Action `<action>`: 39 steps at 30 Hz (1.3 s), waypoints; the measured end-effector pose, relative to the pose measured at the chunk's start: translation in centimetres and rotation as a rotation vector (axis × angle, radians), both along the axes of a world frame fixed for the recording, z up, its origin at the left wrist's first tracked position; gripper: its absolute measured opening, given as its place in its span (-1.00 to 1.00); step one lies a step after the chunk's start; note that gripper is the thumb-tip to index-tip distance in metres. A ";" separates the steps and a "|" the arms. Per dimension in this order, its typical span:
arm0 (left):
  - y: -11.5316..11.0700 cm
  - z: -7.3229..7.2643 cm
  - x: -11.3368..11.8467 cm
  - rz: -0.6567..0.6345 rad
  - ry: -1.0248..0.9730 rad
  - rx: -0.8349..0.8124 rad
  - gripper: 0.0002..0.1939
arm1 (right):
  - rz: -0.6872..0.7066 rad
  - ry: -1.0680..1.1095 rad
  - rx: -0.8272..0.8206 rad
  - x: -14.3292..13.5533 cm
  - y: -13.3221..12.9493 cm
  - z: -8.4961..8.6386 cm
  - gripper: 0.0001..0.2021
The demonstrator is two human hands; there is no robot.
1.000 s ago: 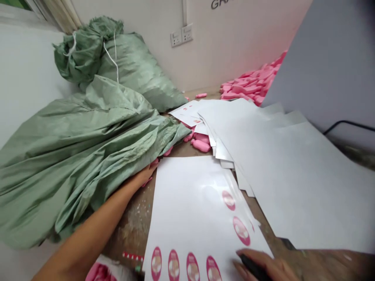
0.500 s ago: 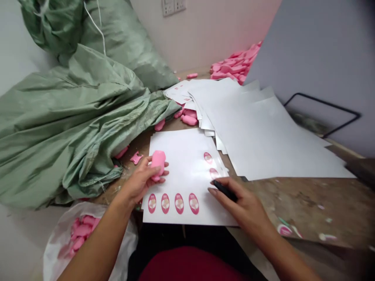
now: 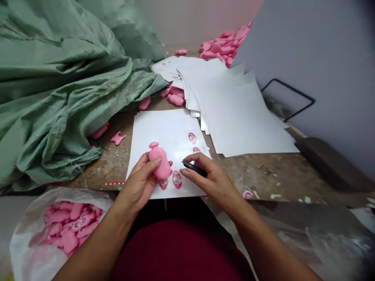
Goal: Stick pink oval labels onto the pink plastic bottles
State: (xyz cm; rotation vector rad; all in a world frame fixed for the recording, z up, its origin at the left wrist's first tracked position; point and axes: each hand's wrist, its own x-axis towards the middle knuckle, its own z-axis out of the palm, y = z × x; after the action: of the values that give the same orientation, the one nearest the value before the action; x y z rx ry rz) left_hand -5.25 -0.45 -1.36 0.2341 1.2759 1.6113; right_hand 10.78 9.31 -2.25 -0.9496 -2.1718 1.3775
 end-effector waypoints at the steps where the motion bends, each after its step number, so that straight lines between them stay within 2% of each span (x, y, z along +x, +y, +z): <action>1: 0.2 -0.4 0.2 0.010 -0.030 -0.015 -0.57 | -0.011 -0.091 0.072 0.2 0.2 -0.2 -0.76; 5: 1.0 -1.5 0.6 0.044 -0.062 -0.061 -0.62 | 0.026 -0.322 0.332 0.5 0.1 -1.1 -0.79; 9: 1.2 -1.8 0.8 -0.013 -0.021 -0.050 -0.71 | 0.019 -0.344 0.524 0.3 -0.5 -1.9 -0.84; 16: 1.1 -1.7 0.8 -0.031 0.027 -0.081 -0.66 | -0.004 -0.359 0.709 0.3 -1.1 -2.4 -0.82; 21: 1.1 -1.8 0.8 -0.048 0.039 -0.086 -0.61 | -0.013 -0.377 0.741 0.2 -1.4 -2.4 -0.80; 30: 1.1 -1.9 0.7 -0.042 -0.008 -0.053 -0.62 | 0.006 -0.370 0.570 -0.1 -1.0 -2.2 -0.82; 39: 1.1 -1.7 0.9 -0.022 0.012 -0.066 -0.69 | -0.027 -0.359 0.807 0.2 -1.5 -2.6 -0.83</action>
State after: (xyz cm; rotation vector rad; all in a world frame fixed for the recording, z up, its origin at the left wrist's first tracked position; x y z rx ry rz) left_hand -4.36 0.64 -3.02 0.2168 1.3286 1.5488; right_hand 10.98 7.81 -4.82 -0.9165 -2.6056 0.2268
